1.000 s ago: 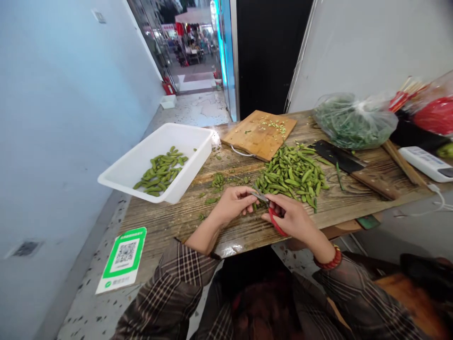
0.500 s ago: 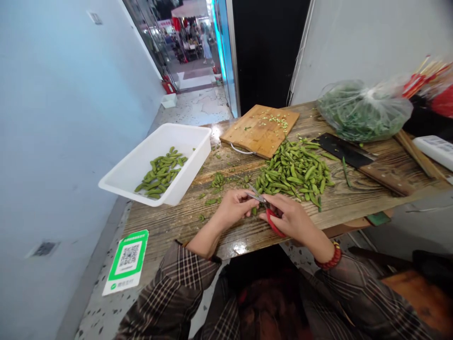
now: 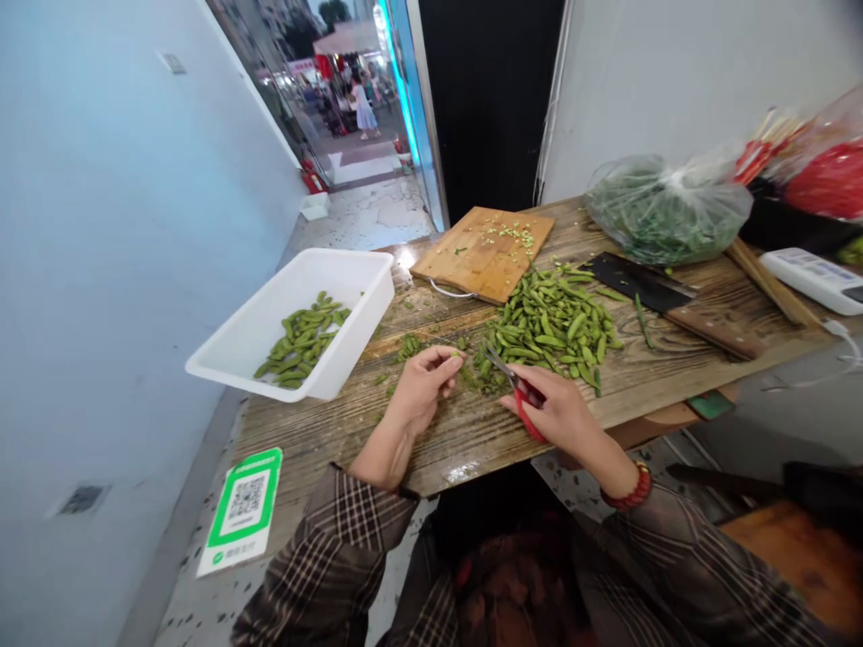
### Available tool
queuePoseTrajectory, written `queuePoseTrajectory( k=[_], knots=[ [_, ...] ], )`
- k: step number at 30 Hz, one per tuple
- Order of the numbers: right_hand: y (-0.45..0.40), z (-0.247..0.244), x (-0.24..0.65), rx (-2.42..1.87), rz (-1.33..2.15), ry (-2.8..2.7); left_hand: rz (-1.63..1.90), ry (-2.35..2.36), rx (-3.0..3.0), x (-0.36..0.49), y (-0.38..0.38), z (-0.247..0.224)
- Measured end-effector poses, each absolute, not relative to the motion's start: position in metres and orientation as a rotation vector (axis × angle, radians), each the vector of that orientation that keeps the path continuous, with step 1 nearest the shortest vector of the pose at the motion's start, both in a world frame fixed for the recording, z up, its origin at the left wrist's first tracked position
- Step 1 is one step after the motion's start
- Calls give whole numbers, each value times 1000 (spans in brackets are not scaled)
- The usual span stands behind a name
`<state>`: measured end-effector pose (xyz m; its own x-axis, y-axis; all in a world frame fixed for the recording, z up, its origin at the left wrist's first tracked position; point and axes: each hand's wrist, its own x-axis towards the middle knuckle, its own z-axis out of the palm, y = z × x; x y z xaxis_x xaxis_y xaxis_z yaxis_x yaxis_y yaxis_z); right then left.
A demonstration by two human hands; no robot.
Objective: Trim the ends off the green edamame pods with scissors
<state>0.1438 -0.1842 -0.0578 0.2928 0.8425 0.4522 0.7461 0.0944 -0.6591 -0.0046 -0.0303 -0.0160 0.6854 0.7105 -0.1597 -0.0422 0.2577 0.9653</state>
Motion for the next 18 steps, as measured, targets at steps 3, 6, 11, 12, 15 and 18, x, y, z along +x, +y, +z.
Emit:
queuePoseTrajectory(
  k=[3, 6, 11, 12, 15, 18],
  knots=[
    [-185, -59, 142, -1644, 134, -1481, 616, 634, 1091, -5, -28, -15],
    [-184, -60, 140, -1640, 142, -1493, 615, 614, 1033, -5, -29, -15],
    [-182, -59, 139, -1630, 148, -1512, 535, 594, 1038, -2, -37, -16],
    [-182, -59, 140, -1626, 149, -1511, 508, 592, 1053, -1, -38, -17],
    [-182, -59, 142, -1626, 129, -1507, 454, 584, 1100, -1, -42, -17],
    [-184, -61, 144, -1636, 91, -1529, 455, 584, 1132, -1, -42, -17]
  ],
)
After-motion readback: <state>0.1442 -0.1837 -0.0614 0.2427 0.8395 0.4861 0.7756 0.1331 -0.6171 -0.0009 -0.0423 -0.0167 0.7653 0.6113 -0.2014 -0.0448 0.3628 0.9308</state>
